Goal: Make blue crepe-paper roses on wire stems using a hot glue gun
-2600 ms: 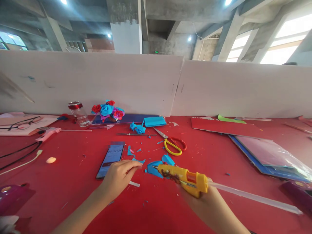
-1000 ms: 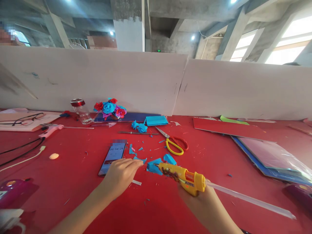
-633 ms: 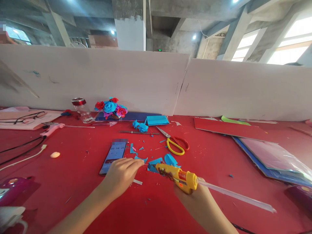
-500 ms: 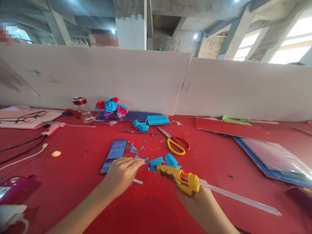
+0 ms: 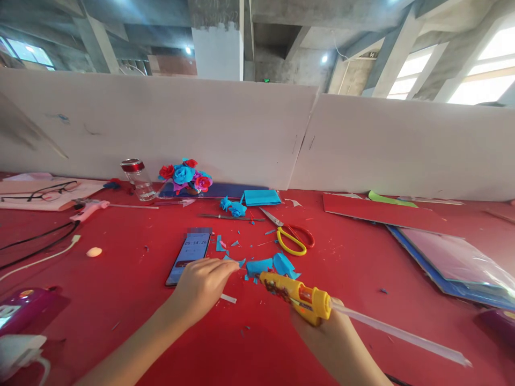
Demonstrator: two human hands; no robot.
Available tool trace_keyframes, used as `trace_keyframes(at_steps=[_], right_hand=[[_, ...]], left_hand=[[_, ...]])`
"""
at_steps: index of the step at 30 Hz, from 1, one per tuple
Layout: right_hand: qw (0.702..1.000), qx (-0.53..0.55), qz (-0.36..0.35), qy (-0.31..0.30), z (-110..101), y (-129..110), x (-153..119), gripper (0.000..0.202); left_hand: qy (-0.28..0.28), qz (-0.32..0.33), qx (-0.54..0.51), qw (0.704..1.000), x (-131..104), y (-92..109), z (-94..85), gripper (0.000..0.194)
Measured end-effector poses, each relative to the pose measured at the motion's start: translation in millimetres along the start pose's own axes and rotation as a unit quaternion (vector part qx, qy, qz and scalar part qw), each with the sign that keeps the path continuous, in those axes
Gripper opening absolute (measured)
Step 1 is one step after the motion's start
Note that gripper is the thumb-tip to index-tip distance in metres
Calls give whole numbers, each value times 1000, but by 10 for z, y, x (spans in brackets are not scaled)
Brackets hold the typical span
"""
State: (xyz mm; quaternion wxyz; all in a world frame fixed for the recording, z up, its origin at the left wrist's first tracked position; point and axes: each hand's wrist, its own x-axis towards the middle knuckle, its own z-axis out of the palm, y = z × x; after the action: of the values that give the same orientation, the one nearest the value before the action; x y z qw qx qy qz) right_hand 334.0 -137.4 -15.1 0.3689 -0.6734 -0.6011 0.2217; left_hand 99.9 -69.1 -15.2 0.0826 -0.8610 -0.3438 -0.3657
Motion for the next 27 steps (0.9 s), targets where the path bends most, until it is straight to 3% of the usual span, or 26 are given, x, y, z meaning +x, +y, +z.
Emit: trace_keyframes(at_steps=[12,21,27], right_hand=[[1000,-1,-1,13,30,-88,-61,22],[998,-14,-64,-23,-90,-138,-34,19],[999,-3,-25,33,-152,-251,-64,20]], left_hand=[[-4,-92,-70,993,38,34,-1,23],[-42,-181,-117,976,38,49,-23,19],[-73,-221,-127,964,67,74,-66,21]])
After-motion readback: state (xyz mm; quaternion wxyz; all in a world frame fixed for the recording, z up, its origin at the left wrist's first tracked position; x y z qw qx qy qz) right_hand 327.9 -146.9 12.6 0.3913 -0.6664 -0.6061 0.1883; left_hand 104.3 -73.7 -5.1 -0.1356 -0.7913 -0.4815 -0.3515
